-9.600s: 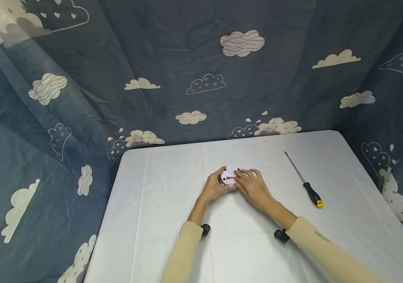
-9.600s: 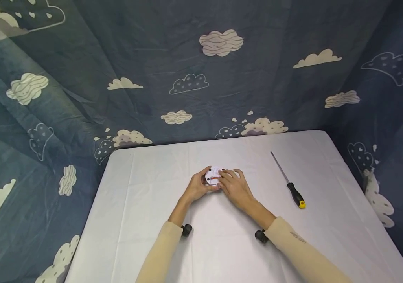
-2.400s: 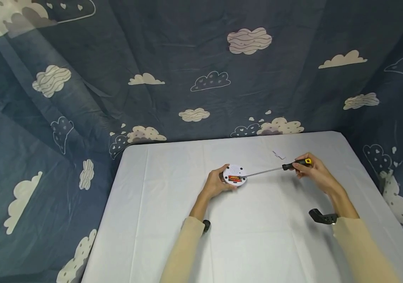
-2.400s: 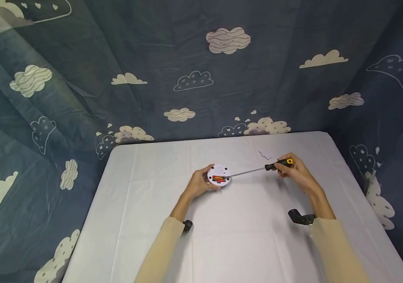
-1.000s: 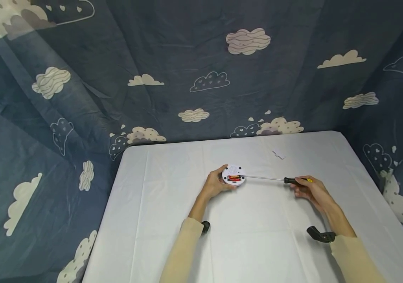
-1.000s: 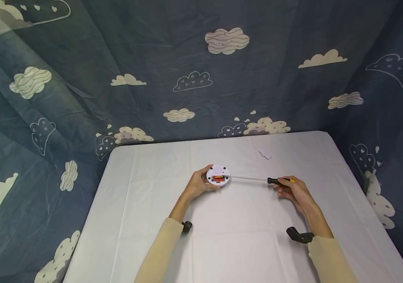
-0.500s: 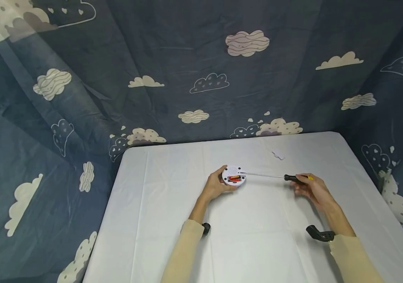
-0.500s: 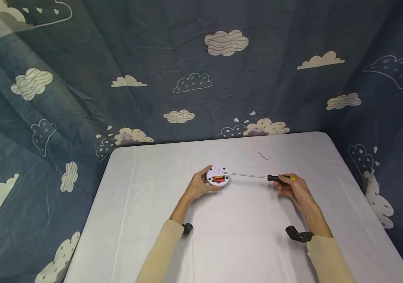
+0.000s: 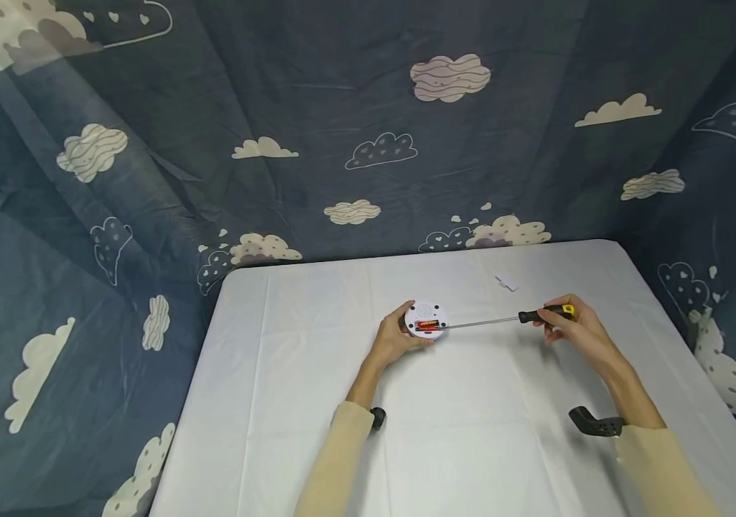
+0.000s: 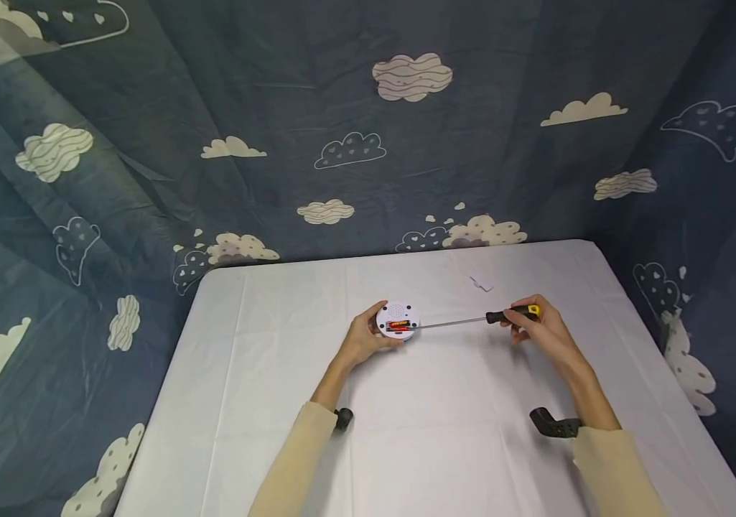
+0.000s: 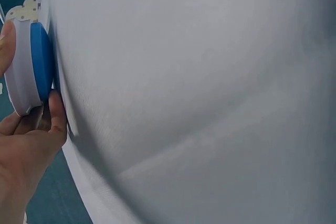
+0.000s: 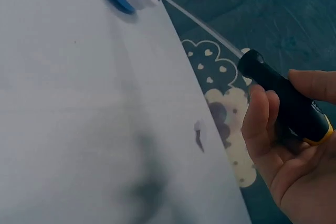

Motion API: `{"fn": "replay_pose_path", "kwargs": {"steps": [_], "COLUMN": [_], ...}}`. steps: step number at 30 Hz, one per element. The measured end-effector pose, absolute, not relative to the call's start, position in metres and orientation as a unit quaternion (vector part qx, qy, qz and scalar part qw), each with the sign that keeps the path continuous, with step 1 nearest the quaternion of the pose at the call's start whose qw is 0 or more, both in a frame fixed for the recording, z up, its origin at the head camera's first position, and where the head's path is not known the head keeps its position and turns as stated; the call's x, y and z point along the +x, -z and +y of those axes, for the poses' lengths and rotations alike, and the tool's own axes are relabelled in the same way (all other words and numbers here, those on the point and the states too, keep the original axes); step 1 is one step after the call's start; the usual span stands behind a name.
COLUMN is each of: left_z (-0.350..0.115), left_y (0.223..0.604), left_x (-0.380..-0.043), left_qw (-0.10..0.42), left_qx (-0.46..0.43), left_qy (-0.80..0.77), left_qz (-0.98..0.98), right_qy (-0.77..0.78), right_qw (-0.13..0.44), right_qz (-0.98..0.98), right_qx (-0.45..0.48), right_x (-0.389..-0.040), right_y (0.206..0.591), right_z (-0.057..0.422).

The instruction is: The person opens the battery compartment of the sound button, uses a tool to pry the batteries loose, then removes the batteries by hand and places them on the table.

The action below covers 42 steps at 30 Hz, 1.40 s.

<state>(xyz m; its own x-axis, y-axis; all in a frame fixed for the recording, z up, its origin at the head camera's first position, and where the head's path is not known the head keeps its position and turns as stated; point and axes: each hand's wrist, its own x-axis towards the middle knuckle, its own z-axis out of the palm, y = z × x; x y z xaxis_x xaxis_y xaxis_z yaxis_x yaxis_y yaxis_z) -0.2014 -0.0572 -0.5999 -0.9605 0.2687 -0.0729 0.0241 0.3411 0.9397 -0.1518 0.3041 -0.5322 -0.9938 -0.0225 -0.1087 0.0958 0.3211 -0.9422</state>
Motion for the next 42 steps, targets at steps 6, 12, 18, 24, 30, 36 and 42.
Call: {"fn": "replay_pose_path", "kwargs": {"steps": [6, 12, 18, 24, 30, 36, 42], "left_z": [-0.057, -0.056, -0.056, -0.057, -0.057, -0.058, -0.057], "left_y": [0.602, 0.601, 0.601, 0.6, 0.601, 0.602, 0.604], "left_x": [-0.201, -0.201, -0.201, -0.202, -0.202, -0.201, -0.201], "left_qw": [0.107, 0.109, 0.105, 0.107, 0.109, 0.109, 0.105], "left_qx": [0.089, 0.086, 0.086, 0.081, 0.081, 0.075, 0.084], "left_qy": [-0.572, -0.58, -0.579, -0.584, -0.582, -0.576, -0.579], "left_qz": [0.808, 0.803, 0.804, 0.801, 0.802, 0.807, 0.805], "right_qy": [0.55, 0.524, 0.51, 0.512, 0.515, 0.518, 0.496], "right_qw": [0.046, 0.034, 0.027, 0.027, 0.02, 0.015, 0.011], "right_qz": [0.833, 0.851, 0.86, 0.858, 0.857, 0.855, 0.868], "right_qx": [0.016, -0.011, -0.023, -0.021, -0.022, -0.027, -0.033], "right_x": [-0.154, -0.156, -0.157, -0.158, -0.157, -0.156, -0.159], "right_y": [0.523, 0.509, 0.497, 0.496, 0.499, 0.501, 0.498], "right_z": [0.296, 0.287, 0.282, 0.284, 0.286, 0.285, 0.281]}}
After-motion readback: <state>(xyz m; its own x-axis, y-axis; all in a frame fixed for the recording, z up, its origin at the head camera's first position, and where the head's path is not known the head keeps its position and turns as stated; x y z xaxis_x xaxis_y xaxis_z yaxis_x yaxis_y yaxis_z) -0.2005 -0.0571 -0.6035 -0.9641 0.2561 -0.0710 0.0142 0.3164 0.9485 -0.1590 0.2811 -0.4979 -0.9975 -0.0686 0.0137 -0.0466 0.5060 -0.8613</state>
